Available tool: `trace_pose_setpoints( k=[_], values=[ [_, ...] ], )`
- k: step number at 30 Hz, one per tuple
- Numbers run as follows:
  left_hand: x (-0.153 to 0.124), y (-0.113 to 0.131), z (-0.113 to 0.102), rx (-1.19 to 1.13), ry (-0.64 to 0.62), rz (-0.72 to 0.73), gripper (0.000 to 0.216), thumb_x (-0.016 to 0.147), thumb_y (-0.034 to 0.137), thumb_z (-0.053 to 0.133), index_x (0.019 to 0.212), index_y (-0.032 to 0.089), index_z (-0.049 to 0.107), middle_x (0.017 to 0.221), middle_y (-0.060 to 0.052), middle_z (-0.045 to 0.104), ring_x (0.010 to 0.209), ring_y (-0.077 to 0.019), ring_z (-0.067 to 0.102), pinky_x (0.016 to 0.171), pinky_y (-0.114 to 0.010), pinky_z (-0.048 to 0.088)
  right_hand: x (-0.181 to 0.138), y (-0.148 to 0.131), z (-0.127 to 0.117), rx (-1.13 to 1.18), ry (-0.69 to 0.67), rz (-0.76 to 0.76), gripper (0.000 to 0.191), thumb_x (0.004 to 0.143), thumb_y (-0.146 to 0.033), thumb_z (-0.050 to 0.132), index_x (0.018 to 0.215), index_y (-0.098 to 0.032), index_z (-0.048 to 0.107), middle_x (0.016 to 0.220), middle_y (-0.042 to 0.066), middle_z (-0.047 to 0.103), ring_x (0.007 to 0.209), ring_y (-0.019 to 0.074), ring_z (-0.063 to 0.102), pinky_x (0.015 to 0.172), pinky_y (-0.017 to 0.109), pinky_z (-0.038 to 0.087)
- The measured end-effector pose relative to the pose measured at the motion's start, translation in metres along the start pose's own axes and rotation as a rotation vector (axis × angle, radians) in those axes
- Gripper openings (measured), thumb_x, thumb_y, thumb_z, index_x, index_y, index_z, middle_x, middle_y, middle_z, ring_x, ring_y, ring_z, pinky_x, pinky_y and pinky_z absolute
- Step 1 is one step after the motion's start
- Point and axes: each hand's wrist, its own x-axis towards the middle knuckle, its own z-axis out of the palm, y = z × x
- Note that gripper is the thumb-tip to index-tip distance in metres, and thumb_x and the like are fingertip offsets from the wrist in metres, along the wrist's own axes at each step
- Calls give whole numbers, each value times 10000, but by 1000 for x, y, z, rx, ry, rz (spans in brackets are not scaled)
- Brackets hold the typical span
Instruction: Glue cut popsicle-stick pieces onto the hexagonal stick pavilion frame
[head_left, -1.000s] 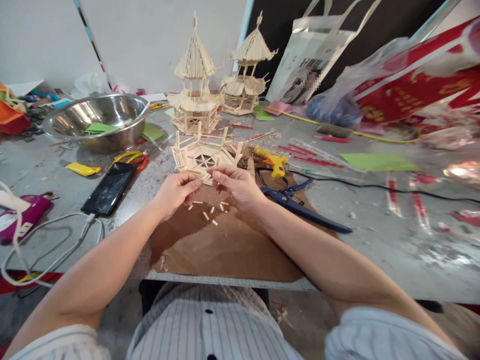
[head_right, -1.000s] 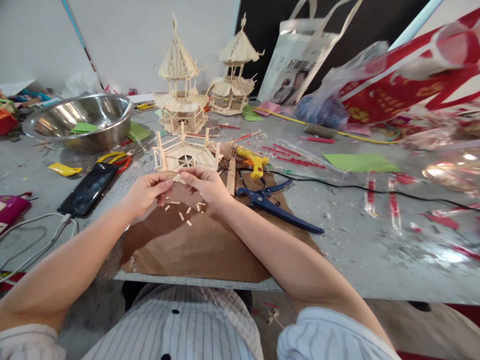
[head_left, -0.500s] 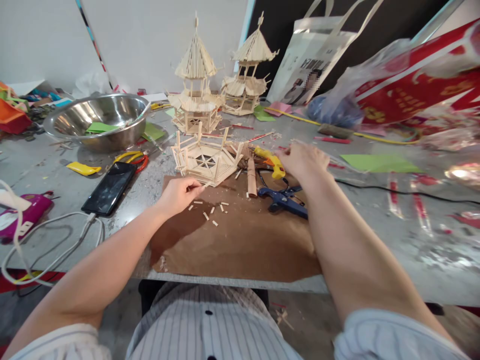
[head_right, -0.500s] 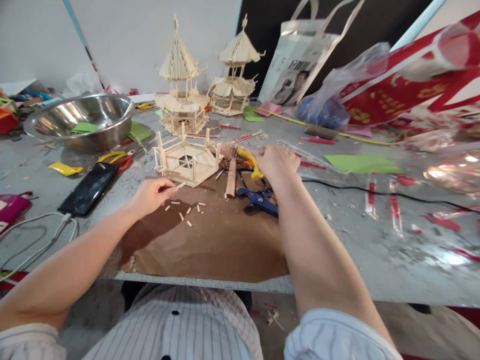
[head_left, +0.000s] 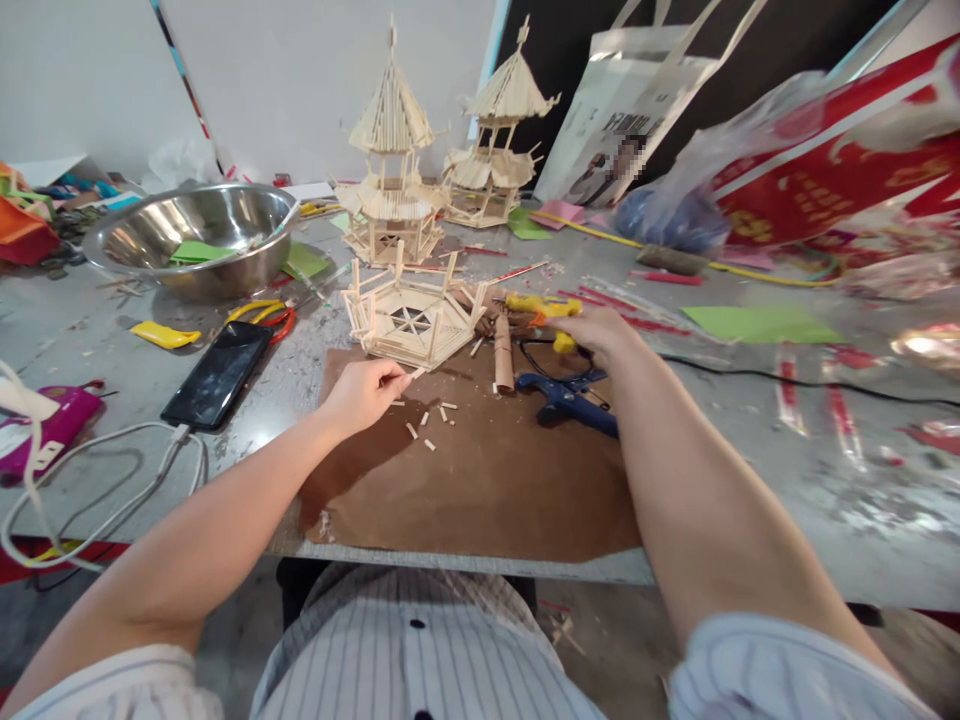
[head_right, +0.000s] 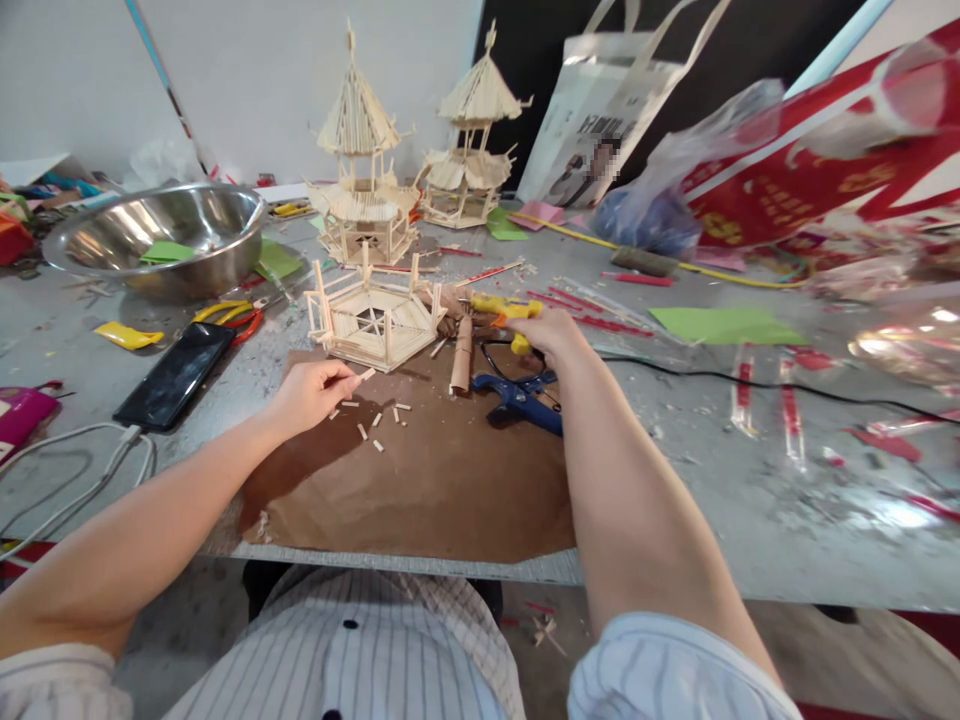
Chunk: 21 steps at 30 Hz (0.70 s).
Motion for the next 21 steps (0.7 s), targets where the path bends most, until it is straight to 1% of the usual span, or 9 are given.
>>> trace_pose_setpoints(
  k=[4,6,9,11,14,16,19,21],
  values=[
    [0,1,-1,-53,-14,-53,221,797,323,496,684,158,591,524,35,549,485,-70,476,513,-190,351,-6,-14,3,90,50,29,146,592,-76,634,693,-124,539,546,-23,533,478,69,478,472,206,393],
    [1,3,-2,-75,-21,-75,223,796,322,495,678,157,587,510,35,543,474,-72,476,504,-190,355,-9,-22,3,131,67,16,173,590,-29,587,697,-139,507,502,-45,509,441,73,478,452,204,399],
    [1,5,-4,-91,-27,-94,224,795,320,494,672,155,582,489,38,530,456,-73,469,493,-191,356,-13,-32,3,182,92,-10,203,598,-4,526,687,-168,446,425,-69,463,383,89,477,420,210,409],
    [1,6,-5,-96,-29,-103,227,796,323,491,674,154,581,481,40,526,446,-73,465,484,-191,355,-18,-37,1,251,90,-57,218,591,7,506,693,-173,438,437,-69,482,362,92,476,397,211,409],
    [1,5,-4,-103,-29,-111,227,796,328,487,683,153,579,476,43,526,429,-72,466,475,-191,358,-25,-47,-2,331,22,-134,197,585,2,529,703,-150,486,577,-26,579,352,73,464,367,210,392],
    [1,5,-4,-117,-38,-122,226,795,332,485,692,154,579,476,44,529,416,-73,466,463,-190,359,-31,-58,-5,324,-47,-162,155,608,-37,573,717,-134,522,666,9,611,377,58,461,379,206,388],
    [2,3,-3,-124,-33,-113,226,786,329,490,670,155,577,482,41,536,420,-74,471,458,-188,359,-40,-78,-9,276,-113,-231,122,646,-101,607,741,-138,540,692,16,608,412,47,455,416,204,392],
    [2,2,-3,-113,-5,-94,218,776,317,498,657,154,581,510,32,560,439,-73,480,469,-186,361,-50,-91,-12,247,-147,-302,126,651,-135,624,741,-145,537,690,13,599,407,47,444,414,213,389]
  ],
)
